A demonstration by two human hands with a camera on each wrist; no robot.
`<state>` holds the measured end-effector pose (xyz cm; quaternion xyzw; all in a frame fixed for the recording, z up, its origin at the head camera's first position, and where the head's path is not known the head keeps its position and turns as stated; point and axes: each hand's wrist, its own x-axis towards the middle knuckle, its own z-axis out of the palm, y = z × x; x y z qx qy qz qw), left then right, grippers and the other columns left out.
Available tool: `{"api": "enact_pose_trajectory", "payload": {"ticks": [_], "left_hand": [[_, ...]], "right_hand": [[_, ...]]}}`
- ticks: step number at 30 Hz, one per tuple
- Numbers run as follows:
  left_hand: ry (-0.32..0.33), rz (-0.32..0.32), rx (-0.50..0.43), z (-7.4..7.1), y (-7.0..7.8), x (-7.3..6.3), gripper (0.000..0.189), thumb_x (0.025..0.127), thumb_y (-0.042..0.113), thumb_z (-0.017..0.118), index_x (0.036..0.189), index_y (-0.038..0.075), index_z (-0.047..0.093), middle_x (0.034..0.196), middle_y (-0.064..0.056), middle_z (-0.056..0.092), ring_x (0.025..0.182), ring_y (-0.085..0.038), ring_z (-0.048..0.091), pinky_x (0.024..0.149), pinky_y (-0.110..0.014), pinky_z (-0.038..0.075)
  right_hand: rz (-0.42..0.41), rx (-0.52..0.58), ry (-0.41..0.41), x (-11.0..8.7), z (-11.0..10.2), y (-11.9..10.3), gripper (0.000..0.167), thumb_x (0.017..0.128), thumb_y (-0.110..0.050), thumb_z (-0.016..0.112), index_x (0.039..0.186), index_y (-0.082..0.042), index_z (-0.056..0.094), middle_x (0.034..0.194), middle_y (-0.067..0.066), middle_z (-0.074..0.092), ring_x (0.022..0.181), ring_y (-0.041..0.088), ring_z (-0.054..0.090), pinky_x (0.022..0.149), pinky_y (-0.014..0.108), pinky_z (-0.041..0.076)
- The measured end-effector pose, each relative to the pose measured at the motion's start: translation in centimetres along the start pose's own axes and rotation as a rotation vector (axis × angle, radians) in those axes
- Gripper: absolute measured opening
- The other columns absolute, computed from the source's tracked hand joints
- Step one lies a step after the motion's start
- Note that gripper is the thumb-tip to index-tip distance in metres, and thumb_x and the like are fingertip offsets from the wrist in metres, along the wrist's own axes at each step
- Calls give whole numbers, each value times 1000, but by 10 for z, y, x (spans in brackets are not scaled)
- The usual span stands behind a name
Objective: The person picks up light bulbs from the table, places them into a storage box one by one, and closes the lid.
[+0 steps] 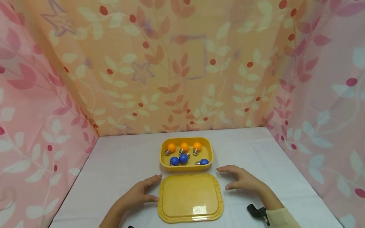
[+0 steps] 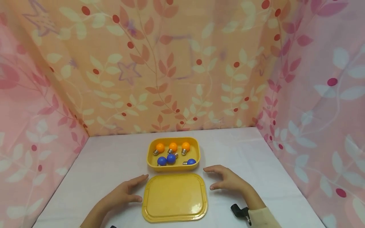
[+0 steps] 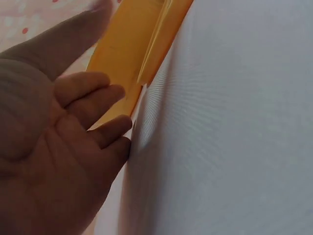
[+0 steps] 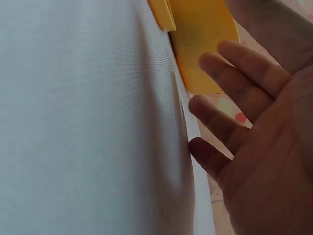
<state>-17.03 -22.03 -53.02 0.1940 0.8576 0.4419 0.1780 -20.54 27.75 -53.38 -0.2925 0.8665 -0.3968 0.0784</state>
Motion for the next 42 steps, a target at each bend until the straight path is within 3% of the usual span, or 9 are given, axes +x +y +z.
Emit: {"api": "enact_pose_trajectory", "payload": {"ticks": [2,9,14,19,24,28,33,39,42], "left_hand": [[-30,19,57,0,-2,-3,95,78,45,86,159,25,40,166,2,35,154,-33,27,122,-59,22],[-81,49,206,-5,-6,-7,108,71,54,87,162,28,34,168,3,30,155,-34,26,122,-60,22],[-122,45,238,-3,-7,-6,113,67,58,87,162,32,31,170,-1,26,156,-36,21,120,-67,21],[-142,83,286,6,-8,-3,116,66,62,86,163,29,29,170,1,23,157,-36,16,120,-66,23],[-97,106,331,10,-8,-1,117,65,65,84,162,26,32,169,2,27,157,-35,18,119,-65,25],[-83,96,329,12,-7,0,117,64,66,84,162,26,33,168,4,28,157,-33,18,120,-65,25],[-70,96,316,13,-8,1,116,64,66,84,161,26,35,168,4,30,157,-32,19,120,-66,24],[-39,68,235,11,-12,0,110,63,63,86,159,37,37,168,2,31,155,-34,26,118,-68,26],[-24,79,192,8,-11,-2,106,65,59,87,157,37,40,166,-1,34,154,-34,29,122,-56,27]], "right_hand": [[-4,-20,-23,-3,4,3,78,76,-43,89,145,-24,58,148,-6,58,138,19,50,116,23,38],[94,-58,-102,-8,12,3,91,68,-54,89,150,-37,51,162,3,40,149,34,33,119,67,26],[80,-56,-131,-8,15,-3,98,66,-54,90,152,-34,50,164,8,37,151,40,26,116,76,21],[7,-136,-122,-8,21,-8,104,64,-61,86,155,-28,47,161,1,44,151,42,27,115,77,17],[-37,-165,-100,-6,27,-11,105,65,-64,84,155,-26,47,159,-8,47,152,40,29,118,73,8],[-70,-193,-69,-6,31,-9,106,64,-65,83,155,-25,48,157,-10,48,150,39,32,118,71,9],[-88,-205,-44,-7,33,-7,105,62,-66,83,153,-24,51,155,-12,51,150,37,35,117,67,10],[-121,-181,-25,-5,32,-4,102,59,-62,85,150,-24,55,150,-11,56,147,38,39,118,60,9],[-121,-148,-21,-5,32,-1,100,60,-58,86,149,-27,55,150,-14,56,147,37,40,119,49,5]]}}
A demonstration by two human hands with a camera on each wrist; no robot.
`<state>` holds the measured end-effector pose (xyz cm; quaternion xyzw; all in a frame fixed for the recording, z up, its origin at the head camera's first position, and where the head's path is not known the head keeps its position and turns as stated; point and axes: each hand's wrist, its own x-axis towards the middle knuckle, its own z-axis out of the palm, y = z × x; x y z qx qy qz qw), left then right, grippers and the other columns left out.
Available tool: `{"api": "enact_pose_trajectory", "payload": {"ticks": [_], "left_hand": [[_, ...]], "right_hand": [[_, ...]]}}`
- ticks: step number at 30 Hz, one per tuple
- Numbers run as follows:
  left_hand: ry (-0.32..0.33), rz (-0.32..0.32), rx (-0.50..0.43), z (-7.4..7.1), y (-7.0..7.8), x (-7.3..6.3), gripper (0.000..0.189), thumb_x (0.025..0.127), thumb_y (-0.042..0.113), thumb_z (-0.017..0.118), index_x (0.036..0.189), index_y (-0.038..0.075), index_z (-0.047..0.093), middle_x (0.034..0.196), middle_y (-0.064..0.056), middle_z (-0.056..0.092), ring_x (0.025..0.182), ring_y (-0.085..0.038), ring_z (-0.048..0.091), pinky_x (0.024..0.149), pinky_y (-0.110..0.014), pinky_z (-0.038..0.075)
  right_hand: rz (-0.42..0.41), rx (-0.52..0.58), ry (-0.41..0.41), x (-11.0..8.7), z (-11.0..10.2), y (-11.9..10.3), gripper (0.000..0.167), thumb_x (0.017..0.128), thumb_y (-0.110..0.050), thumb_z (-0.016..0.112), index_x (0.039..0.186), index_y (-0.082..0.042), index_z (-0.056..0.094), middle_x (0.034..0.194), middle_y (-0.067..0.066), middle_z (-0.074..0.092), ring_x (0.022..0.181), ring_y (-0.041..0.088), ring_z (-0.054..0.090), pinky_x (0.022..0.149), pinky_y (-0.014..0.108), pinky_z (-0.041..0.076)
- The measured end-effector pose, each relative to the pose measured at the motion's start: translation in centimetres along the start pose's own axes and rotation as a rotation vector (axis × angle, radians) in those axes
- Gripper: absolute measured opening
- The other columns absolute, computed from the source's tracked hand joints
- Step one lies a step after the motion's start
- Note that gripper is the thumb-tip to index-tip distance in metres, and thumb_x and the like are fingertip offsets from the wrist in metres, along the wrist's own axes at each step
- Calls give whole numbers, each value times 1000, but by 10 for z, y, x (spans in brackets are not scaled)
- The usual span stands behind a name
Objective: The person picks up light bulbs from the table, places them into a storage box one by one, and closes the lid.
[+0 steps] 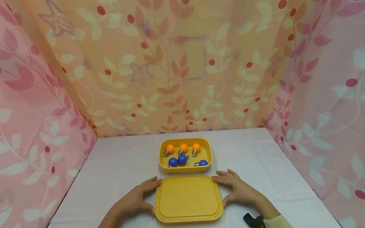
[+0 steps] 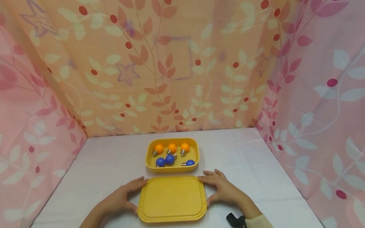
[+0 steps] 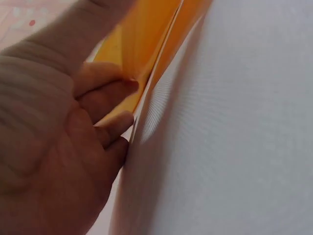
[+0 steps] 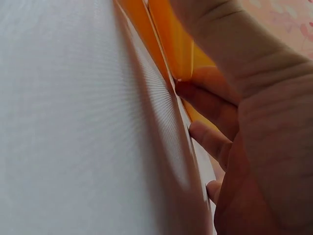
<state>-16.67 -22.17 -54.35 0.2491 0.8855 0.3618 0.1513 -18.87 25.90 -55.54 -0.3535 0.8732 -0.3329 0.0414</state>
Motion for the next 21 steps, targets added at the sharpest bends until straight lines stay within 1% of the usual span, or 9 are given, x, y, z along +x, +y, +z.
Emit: {"api": "enact_pose_trajectory", "payload": {"ticks": [2,4,7,9,11,14,16,18,21], "left_hand": [[14,9,-46,-3,0,-1,101,68,53,88,156,35,43,165,-1,37,153,-33,32,123,-41,28],[15,-1,-129,-5,-1,-1,94,73,47,88,155,34,45,163,2,40,152,-28,35,120,-25,27],[6,1,-272,-7,-1,0,85,79,36,87,154,31,48,160,6,44,149,-15,39,113,-11,27],[-13,15,-345,-7,-1,1,80,83,32,85,154,28,49,159,7,45,146,-6,39,111,-9,28],[-23,45,-378,-7,-2,2,75,88,29,82,154,24,48,159,4,46,144,-1,40,111,-9,29],[-19,60,-412,-7,-2,2,66,93,27,76,154,22,49,158,2,47,142,1,42,110,-9,31],[-7,73,-434,-7,-1,2,60,97,24,72,153,19,50,157,-2,48,141,-1,45,110,-11,35],[-8,66,-481,-7,-1,1,56,100,21,68,153,16,50,157,-4,48,139,-2,48,109,-13,40],[-6,59,-550,-7,1,1,53,103,18,63,153,10,49,158,-9,46,136,-2,52,107,-17,46]], "right_hand": [[4,29,2,1,-1,0,97,62,-55,88,149,-27,56,149,-14,56,147,38,40,119,42,2],[24,69,4,1,-2,-1,91,65,-52,88,148,-29,56,148,-16,56,147,35,40,120,35,0],[27,106,25,1,-5,-1,84,69,-48,89,145,-30,59,146,-13,59,144,28,45,123,23,1],[18,115,41,0,-6,-1,79,71,-50,87,143,-28,62,144,-11,62,140,22,50,123,19,5],[0,108,50,0,-7,-1,78,72,-53,85,142,-27,63,142,-10,63,136,18,54,124,20,8],[8,126,56,-1,-8,-3,75,74,-58,81,140,-26,65,140,-8,65,134,14,56,125,29,13],[26,153,60,0,-9,-6,72,77,-57,80,140,-25,65,140,-6,65,134,14,56,126,40,15],[55,191,72,0,-10,-8,67,80,-53,80,138,-25,66,139,-7,66,133,13,56,125,45,24],[65,253,86,2,-11,-9,58,84,-43,82,137,-24,67,137,-7,67,129,14,59,117,45,41]]}}
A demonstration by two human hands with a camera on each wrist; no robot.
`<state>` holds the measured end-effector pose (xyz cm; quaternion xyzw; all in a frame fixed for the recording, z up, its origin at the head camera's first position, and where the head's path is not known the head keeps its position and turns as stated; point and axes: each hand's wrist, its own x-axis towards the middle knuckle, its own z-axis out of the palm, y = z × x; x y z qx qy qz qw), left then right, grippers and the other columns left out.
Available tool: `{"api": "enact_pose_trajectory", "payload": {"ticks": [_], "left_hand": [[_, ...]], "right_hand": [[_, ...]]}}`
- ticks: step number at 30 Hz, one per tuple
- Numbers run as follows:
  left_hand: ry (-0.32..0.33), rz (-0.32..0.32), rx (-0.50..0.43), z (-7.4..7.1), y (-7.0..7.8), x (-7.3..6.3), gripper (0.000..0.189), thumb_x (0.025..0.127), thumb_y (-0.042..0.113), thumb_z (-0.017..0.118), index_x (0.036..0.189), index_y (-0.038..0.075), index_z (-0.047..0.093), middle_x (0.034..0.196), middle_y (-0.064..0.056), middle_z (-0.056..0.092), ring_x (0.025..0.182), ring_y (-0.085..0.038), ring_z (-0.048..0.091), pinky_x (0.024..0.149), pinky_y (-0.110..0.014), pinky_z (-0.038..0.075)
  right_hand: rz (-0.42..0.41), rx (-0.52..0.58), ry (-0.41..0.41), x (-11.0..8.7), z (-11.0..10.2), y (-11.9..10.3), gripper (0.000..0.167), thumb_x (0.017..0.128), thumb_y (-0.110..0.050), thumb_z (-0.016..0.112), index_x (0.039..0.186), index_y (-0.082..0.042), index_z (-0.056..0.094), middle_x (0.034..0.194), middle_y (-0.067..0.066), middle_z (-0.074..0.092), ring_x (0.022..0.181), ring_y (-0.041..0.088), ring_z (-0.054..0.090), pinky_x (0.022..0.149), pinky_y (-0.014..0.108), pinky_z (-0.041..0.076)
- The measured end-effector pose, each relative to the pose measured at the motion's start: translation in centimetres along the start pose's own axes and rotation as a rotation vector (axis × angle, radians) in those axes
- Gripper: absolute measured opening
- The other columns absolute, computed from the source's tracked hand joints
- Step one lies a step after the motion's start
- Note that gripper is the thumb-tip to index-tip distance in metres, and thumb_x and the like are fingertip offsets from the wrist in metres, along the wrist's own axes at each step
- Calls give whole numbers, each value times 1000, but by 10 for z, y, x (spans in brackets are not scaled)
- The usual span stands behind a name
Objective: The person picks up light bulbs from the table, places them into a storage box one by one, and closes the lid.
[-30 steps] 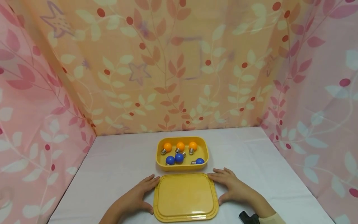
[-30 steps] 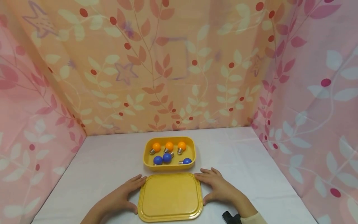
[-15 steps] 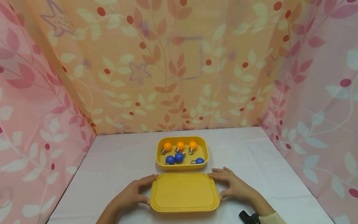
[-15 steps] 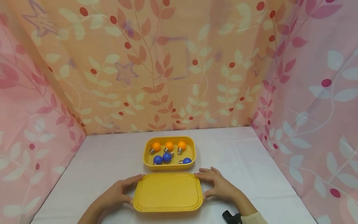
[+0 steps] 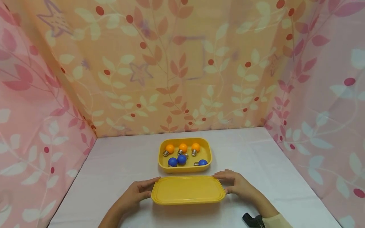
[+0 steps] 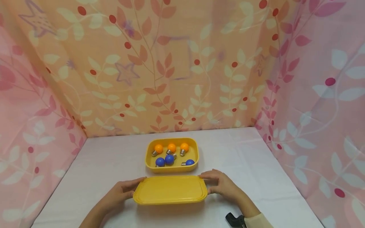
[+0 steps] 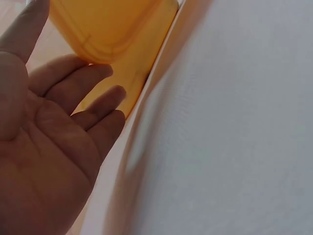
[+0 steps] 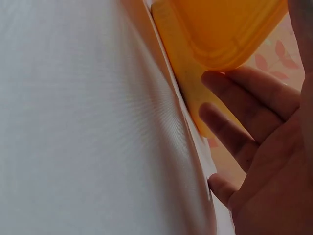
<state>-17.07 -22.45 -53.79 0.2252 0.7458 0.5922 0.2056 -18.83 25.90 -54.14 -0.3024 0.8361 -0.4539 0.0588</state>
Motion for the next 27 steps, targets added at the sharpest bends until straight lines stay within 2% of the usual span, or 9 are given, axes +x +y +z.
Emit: {"api": "enact_pose_trajectory", "payload": {"ticks": [3,9,11,15,19,23,27], "left_hand": [[14,-13,-58,1,2,0,51,104,17,61,152,7,48,158,-11,45,134,-1,53,105,-19,49],[92,-10,-20,4,4,2,44,106,20,58,148,10,55,151,-8,55,132,0,55,103,-17,49],[133,-11,-4,5,4,4,42,105,22,60,146,11,58,147,-7,59,132,-1,56,103,-17,49],[240,-44,-34,9,6,6,40,102,28,65,139,11,65,139,-4,66,126,-6,61,101,-21,53],[339,-77,-81,14,8,8,38,99,31,69,130,9,70,131,-2,71,119,-11,67,96,-25,57],[384,-57,-109,18,9,9,34,98,26,71,124,5,72,126,-4,73,113,-15,70,94,-27,59],[437,-31,-106,22,10,10,29,93,17,76,116,0,75,117,-7,76,103,-15,73,89,-26,61]], "right_hand": [[-13,58,14,2,1,2,53,86,-36,82,136,-23,68,133,-7,68,124,13,61,106,32,49],[-68,121,79,3,3,7,42,91,-24,78,132,-19,70,129,-1,71,120,14,65,101,27,51],[-85,144,107,3,3,7,38,92,-16,77,130,-16,71,127,2,71,118,14,66,100,28,53],[-116,186,163,3,4,4,33,94,-4,72,126,-10,72,124,7,72,115,15,67,97,29,57],[-131,198,222,4,6,-1,27,95,0,69,120,-9,74,121,11,73,115,16,68,97,28,57],[-121,204,307,4,6,-4,20,97,0,67,112,-10,76,115,10,75,111,14,68,98,20,53],[-149,238,374,4,7,-5,19,95,6,67,107,-7,75,108,9,76,108,13,67,98,18,51]]}}
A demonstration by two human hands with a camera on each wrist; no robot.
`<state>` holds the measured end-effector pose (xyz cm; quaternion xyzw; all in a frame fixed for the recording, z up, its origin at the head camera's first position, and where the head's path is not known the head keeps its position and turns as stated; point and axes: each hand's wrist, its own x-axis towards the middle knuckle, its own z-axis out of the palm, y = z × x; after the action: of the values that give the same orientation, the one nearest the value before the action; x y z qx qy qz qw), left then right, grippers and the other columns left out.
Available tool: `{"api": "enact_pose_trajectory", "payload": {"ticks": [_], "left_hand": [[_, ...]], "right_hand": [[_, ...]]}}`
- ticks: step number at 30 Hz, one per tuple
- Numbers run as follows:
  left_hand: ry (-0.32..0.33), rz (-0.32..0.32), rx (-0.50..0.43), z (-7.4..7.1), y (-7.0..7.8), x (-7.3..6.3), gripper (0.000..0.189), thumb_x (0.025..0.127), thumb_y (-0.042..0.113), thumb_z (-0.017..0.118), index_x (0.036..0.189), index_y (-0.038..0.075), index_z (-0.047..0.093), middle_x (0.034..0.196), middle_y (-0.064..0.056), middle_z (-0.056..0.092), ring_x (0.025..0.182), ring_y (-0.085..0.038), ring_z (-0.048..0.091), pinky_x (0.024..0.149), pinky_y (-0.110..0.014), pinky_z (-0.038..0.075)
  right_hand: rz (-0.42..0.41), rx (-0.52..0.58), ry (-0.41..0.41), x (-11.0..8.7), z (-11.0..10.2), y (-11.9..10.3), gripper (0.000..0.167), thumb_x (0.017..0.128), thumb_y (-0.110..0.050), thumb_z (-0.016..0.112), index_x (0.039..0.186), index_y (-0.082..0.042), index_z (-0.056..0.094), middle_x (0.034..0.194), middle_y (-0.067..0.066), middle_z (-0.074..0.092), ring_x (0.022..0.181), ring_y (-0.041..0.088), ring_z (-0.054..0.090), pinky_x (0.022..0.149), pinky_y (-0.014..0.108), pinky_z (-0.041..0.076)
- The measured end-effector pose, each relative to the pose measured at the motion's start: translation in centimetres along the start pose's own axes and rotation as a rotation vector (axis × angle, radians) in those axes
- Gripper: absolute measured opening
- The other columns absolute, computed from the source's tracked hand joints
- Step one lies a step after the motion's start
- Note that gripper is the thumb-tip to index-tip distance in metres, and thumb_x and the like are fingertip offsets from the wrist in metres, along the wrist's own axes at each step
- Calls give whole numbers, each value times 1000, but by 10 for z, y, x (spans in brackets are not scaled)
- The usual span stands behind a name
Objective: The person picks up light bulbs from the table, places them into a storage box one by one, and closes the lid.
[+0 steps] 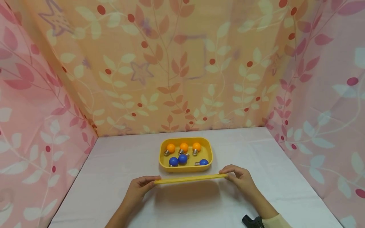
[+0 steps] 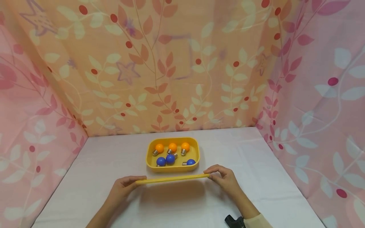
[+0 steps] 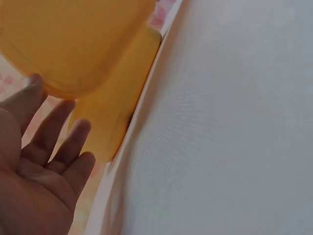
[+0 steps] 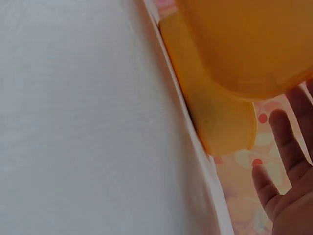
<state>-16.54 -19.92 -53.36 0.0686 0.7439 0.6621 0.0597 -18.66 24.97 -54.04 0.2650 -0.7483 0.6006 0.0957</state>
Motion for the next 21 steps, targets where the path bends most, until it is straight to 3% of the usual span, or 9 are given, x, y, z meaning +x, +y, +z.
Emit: {"api": "enact_pose_trajectory", "payload": {"ticks": [7,13,18,21], "left_hand": [[83,-23,5,8,3,1,26,85,12,83,106,-1,76,102,-8,77,92,-15,73,82,-25,61],[93,65,-36,12,4,0,26,86,8,81,107,-5,73,101,-9,76,91,-14,72,81,-25,62],[123,121,-50,11,10,-1,30,88,13,81,114,2,73,111,-10,75,102,-19,73,89,-29,61],[118,194,-40,11,15,1,33,91,12,78,122,4,71,117,-12,73,107,-19,71,92,-29,60]], "right_hand": [[24,-5,85,2,2,-5,17,90,6,73,103,-5,74,102,6,76,103,10,68,95,19,52],[80,-57,149,4,4,-8,14,92,0,74,104,-6,74,100,3,75,97,9,66,95,17,51],[37,-34,187,11,8,-15,22,91,4,73,112,-3,69,102,3,72,97,9,66,92,18,54],[32,-28,225,16,10,-22,27,91,5,73,117,0,68,99,6,72,95,10,66,93,17,54]]}}
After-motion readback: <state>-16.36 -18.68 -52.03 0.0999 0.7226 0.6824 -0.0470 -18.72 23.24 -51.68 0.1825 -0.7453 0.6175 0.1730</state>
